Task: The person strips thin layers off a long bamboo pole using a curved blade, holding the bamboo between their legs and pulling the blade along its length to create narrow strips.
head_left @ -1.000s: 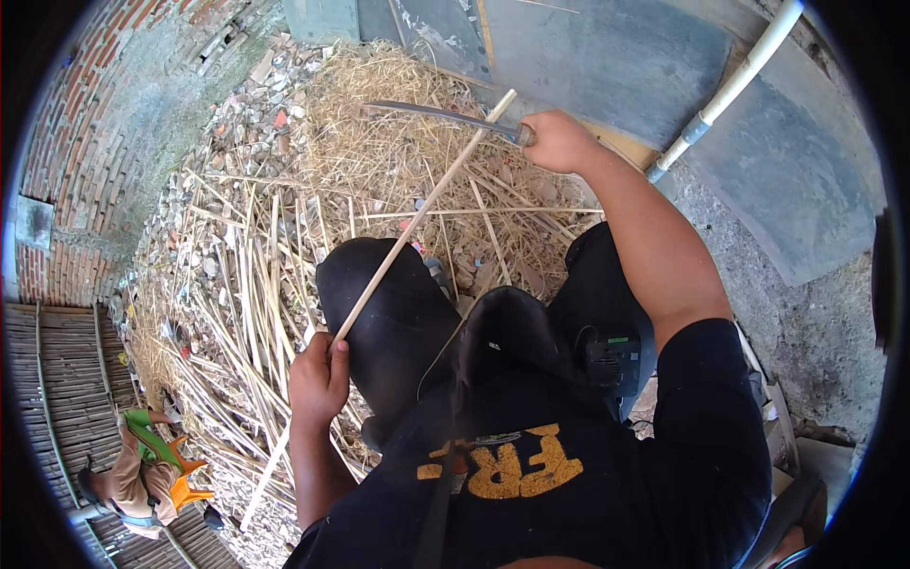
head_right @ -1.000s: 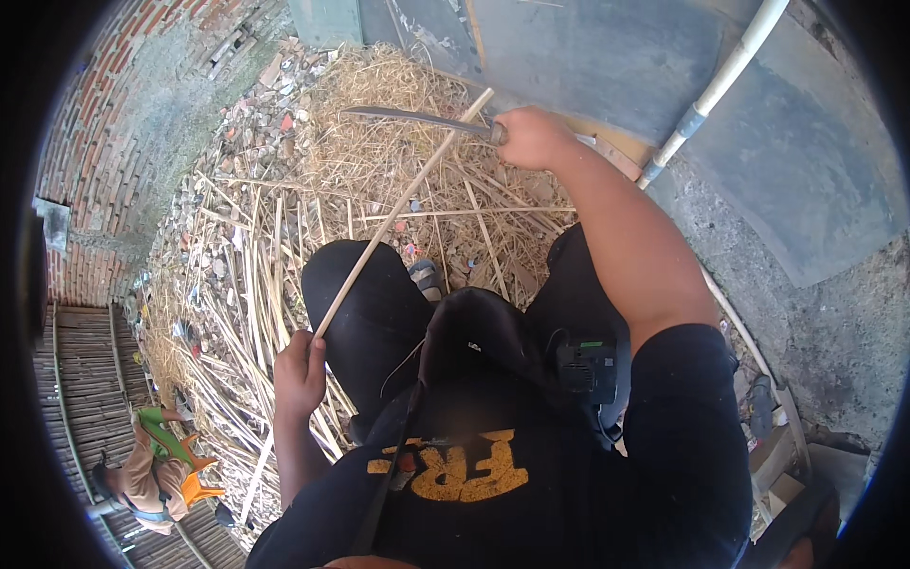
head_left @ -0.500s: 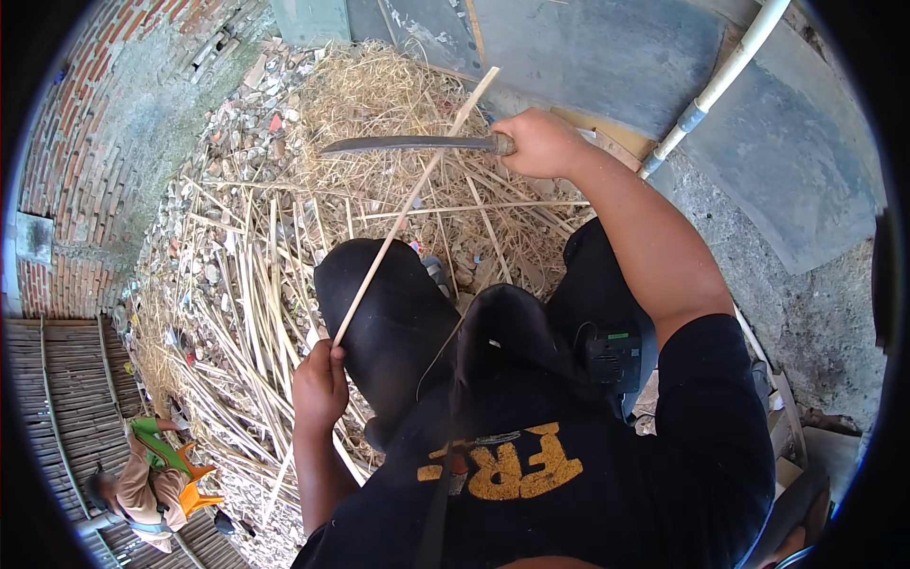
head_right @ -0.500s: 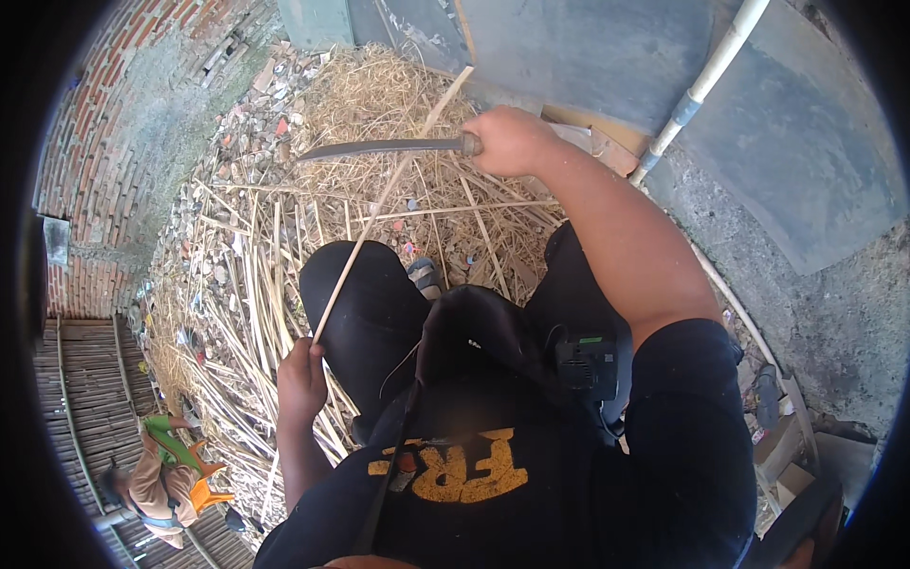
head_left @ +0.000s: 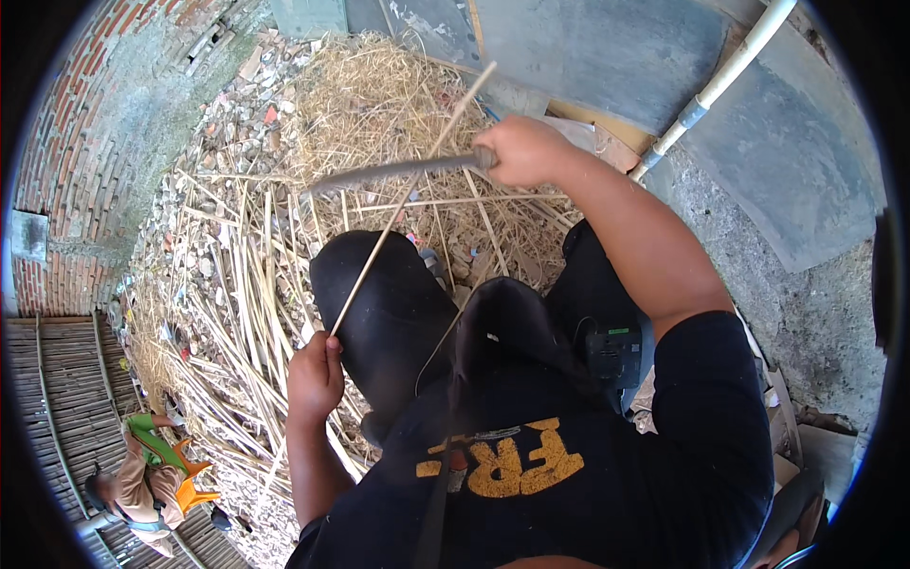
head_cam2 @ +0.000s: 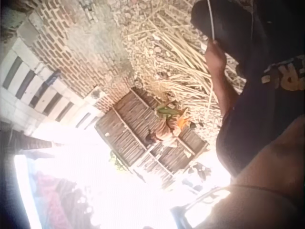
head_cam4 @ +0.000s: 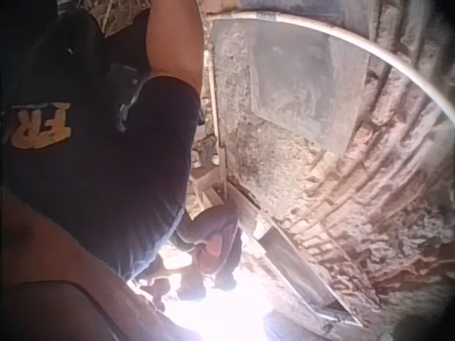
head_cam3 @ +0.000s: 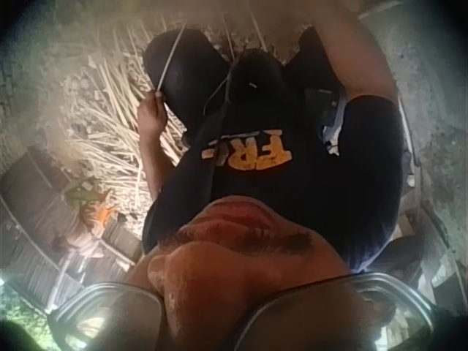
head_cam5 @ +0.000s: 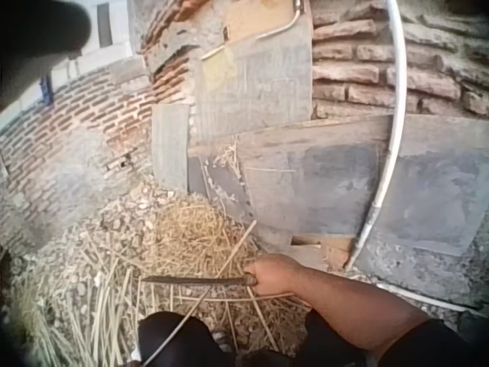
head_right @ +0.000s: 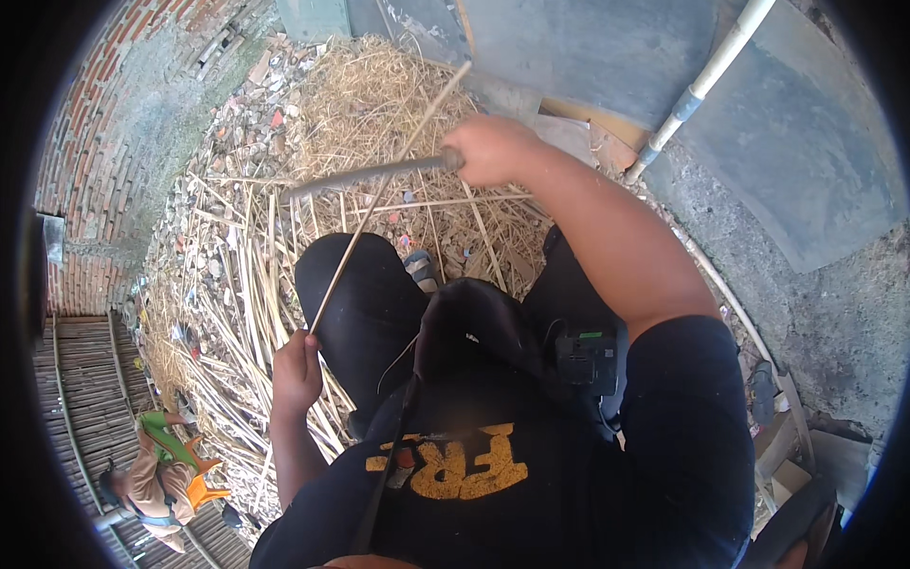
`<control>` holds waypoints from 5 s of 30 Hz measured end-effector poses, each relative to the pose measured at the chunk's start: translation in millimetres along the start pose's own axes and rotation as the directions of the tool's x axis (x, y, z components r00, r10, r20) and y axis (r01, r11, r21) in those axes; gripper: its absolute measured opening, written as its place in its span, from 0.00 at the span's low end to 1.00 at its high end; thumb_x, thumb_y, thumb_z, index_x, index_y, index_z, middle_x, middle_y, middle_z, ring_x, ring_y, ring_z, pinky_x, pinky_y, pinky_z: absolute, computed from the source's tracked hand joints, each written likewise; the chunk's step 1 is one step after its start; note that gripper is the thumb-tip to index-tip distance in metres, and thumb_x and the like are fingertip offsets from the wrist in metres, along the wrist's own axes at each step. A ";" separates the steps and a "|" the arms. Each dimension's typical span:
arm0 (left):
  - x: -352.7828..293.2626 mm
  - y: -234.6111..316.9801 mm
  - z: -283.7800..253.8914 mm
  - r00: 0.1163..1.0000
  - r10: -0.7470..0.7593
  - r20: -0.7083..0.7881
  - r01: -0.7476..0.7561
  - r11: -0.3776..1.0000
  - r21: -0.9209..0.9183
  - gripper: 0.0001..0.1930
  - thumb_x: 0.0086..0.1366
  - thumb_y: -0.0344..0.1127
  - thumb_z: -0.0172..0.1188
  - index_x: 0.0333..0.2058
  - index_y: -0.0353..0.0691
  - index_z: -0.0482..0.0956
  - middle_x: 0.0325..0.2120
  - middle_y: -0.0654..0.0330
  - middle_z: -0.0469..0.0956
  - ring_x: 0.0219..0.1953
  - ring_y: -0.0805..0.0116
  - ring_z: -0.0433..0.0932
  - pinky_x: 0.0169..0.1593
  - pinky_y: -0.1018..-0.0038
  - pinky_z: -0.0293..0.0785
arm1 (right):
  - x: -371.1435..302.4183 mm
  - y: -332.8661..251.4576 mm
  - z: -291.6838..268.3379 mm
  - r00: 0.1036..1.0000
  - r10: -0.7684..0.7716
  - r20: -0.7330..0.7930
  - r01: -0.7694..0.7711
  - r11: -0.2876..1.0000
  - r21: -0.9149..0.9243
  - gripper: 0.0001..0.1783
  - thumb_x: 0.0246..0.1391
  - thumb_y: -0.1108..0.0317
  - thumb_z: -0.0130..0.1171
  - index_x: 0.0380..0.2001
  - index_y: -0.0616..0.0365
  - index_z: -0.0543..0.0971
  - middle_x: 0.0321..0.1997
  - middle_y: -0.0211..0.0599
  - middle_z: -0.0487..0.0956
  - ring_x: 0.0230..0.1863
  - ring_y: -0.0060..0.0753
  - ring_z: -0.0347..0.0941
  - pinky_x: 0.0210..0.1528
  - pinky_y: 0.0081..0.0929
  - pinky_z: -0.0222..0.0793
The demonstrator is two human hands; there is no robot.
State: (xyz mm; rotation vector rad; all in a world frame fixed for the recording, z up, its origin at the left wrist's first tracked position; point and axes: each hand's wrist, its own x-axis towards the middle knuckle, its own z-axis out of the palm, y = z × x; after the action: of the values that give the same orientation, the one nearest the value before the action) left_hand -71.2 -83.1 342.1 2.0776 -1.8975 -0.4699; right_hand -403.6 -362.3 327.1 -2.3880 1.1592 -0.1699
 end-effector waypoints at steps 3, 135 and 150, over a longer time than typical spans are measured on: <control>2.4 -4.0 4.3 1.000 0.011 -0.028 -0.011 0.999 0.033 0.15 0.74 0.39 0.47 0.31 0.37 0.73 0.19 0.44 0.76 0.25 0.39 0.77 0.29 0.51 0.71 | 10.8 33.6 1.3 0.981 0.129 -0.148 -0.102 0.979 0.178 0.12 0.43 0.67 0.61 0.34 0.56 0.80 0.28 0.47 0.80 0.33 0.51 0.78 0.39 0.44 0.74; -11.3 -4.5 18.2 0.996 0.013 -0.087 0.014 0.953 0.302 0.06 0.69 0.34 0.55 0.35 0.39 0.71 0.19 0.42 0.78 0.22 0.38 0.78 0.26 0.48 0.72 | 1.8 9.9 7.5 1.000 0.010 0.024 -0.010 0.999 -0.032 0.14 0.42 0.67 0.61 0.34 0.61 0.81 0.31 0.54 0.81 0.35 0.56 0.78 0.41 0.44 0.73; -7.8 -5.9 25.9 0.984 0.081 -0.156 -0.025 0.943 0.331 0.08 0.69 0.37 0.56 0.35 0.40 0.72 0.19 0.45 0.78 0.21 0.40 0.78 0.25 0.49 0.72 | 7.0 63.0 8.1 0.989 0.151 0.006 -0.151 0.986 0.075 0.14 0.42 0.67 0.58 0.33 0.62 0.82 0.33 0.54 0.82 0.36 0.55 0.78 0.42 0.46 0.73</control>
State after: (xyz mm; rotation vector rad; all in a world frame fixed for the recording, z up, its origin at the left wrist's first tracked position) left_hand -77.5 -74.6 316.5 2.1748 -2.0353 0.0402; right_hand -441.3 -398.0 289.9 -2.2253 1.3044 -0.1602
